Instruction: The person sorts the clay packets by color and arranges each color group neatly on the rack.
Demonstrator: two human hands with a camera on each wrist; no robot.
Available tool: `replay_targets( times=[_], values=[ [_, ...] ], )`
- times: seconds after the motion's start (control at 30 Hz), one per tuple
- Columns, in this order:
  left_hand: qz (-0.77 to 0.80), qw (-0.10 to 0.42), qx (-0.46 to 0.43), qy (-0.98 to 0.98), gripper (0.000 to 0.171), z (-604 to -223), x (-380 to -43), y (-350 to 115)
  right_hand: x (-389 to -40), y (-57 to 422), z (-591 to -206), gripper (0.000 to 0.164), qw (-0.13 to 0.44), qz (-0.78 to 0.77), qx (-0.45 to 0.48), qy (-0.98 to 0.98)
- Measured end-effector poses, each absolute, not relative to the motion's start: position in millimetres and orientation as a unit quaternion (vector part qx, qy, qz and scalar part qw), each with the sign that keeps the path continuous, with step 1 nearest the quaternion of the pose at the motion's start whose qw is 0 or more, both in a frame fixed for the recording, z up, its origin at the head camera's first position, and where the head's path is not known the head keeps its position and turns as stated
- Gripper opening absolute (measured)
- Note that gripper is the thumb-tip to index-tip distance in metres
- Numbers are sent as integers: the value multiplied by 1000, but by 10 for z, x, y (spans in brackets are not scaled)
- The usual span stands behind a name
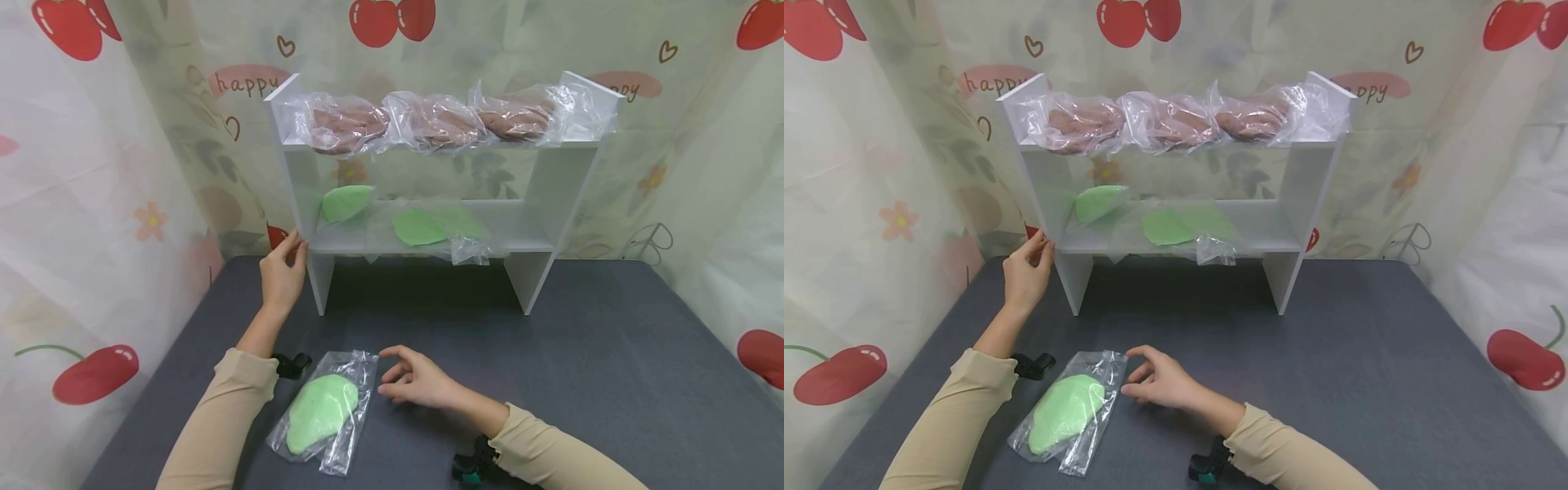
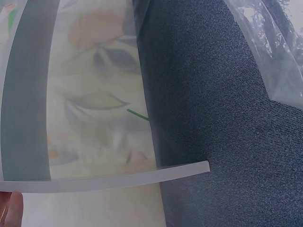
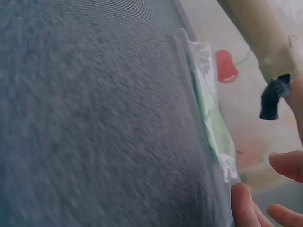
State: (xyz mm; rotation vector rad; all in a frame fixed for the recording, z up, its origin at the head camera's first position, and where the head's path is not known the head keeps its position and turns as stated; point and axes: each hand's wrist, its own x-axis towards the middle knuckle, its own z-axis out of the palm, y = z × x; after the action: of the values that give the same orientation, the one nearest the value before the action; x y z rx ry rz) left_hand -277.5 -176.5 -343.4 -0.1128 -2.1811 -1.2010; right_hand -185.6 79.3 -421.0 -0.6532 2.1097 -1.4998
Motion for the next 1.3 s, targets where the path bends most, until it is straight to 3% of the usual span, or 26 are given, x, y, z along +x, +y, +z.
replay_targets(
  times=[0.2, 0.43, 1.3],
  values=[
    [-458, 322, -43, -828, 40, -3439, -2776, -1770, -1828, 694, -4281, 66, 275, -569, -194, 751],
    [-457, 320, -40, -829, 40, -3436, -2767, -1766, -1815, 589, -4355, 67, 283, -581, -174, 743],
    [-447, 322, -38, -834, 39, -3433, -2774, -1772, -1920, 398, -4391, 44, 220, -526, -194, 799]
  ],
)
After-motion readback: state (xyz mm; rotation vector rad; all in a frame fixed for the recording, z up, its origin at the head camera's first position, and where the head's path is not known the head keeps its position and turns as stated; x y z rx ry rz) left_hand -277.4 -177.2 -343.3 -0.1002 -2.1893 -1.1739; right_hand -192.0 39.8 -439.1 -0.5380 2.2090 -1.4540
